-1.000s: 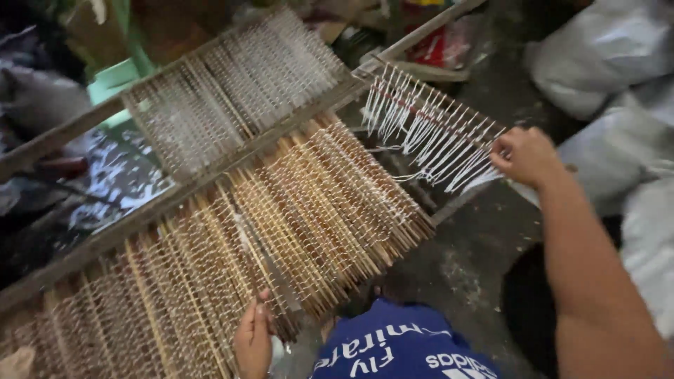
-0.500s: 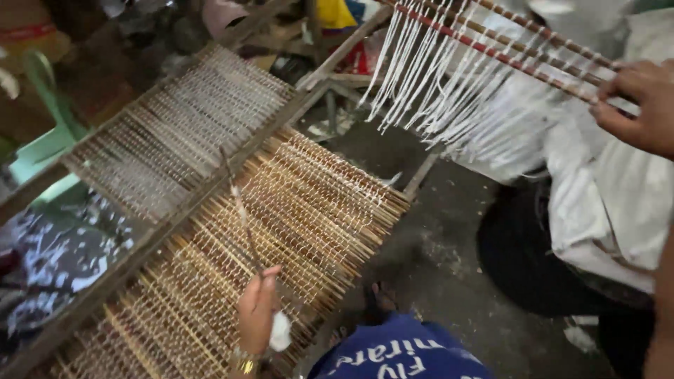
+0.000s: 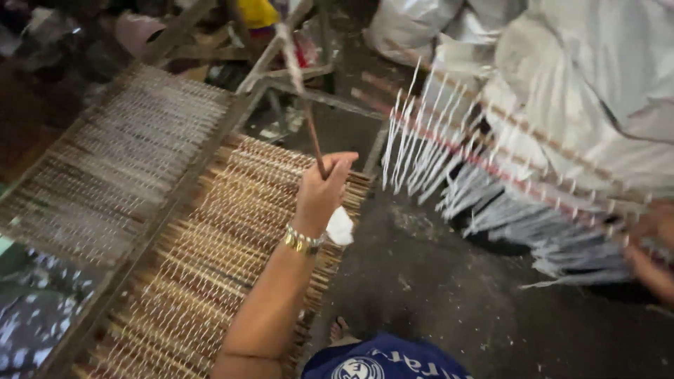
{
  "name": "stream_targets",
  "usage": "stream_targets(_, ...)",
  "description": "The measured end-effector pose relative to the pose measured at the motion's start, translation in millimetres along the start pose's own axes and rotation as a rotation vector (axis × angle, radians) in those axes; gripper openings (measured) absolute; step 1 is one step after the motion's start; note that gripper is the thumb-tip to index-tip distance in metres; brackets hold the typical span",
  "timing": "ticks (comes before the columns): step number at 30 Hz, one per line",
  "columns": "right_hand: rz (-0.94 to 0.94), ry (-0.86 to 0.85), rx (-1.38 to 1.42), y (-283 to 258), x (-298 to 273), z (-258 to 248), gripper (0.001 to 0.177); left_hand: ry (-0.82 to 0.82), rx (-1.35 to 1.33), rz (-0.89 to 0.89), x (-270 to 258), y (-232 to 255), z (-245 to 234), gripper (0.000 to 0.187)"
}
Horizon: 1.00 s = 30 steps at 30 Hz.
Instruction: Dipping a frame of cotton wicks into a vat of molten wax and hanging them on a rack to create candles.
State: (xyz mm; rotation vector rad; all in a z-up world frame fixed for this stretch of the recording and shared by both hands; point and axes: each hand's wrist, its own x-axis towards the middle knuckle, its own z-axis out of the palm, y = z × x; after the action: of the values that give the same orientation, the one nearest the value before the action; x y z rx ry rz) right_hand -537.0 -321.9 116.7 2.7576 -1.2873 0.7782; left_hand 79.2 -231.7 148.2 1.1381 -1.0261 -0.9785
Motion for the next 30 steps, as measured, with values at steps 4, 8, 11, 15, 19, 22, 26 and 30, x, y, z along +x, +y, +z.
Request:
stream_targets(4,0.009,-0.132,-0.126,-47.5,-92.3,-38.3,0.018,0.062,-0.398,-0.209,14.1,-5.6,39.1,0.033)
stream_targets(8,0.096,-0.122,-0.042,-144.2,-149.0,-65.0,0.019,-0.06,-0.605,-0.262,-0.2,-26.1,65.1,0.03)
stream_targets(11,0.16,-0.141,-0.172,-183.7,-196.3,-80.0,0.024,-0.19,-0.702,-0.309,-24.7,-36.6,79.1,0.018)
stream_targets(15,0.2,-0.172,-0.192,-222.6,-253.4,-94.6,0.025,-0.347,-0.721,-0.352,-66.4,-37.2,91.6,0.013)
stream_targets(19,0.313,-0.018,-0.163,-270.8,-305.2,-99.1,0.023,-0.321,-0.673,-0.475,-104.8,-53.2,106.2,0.01)
stream_targets(22,0.277,-0.136,-0.332,-304.1,-326.8,-117.5,0.022,-0.396,-0.668,-0.518,-124.8,-48.4,110.6,0.019)
stream_targets(26,0.354,-0.233,-0.382,-342.5,-367.5,-131.6,0.018,-0.629,-0.779,-0.51,-151.3,-41.5,121.0,0.041)
stream_targets(30,0.43,-0.211,-0.395,-380.8,-400.1,-142.7,0.016,-0.582,-0.723,-0.495,-178.2,-50.1,136.9,0.037)
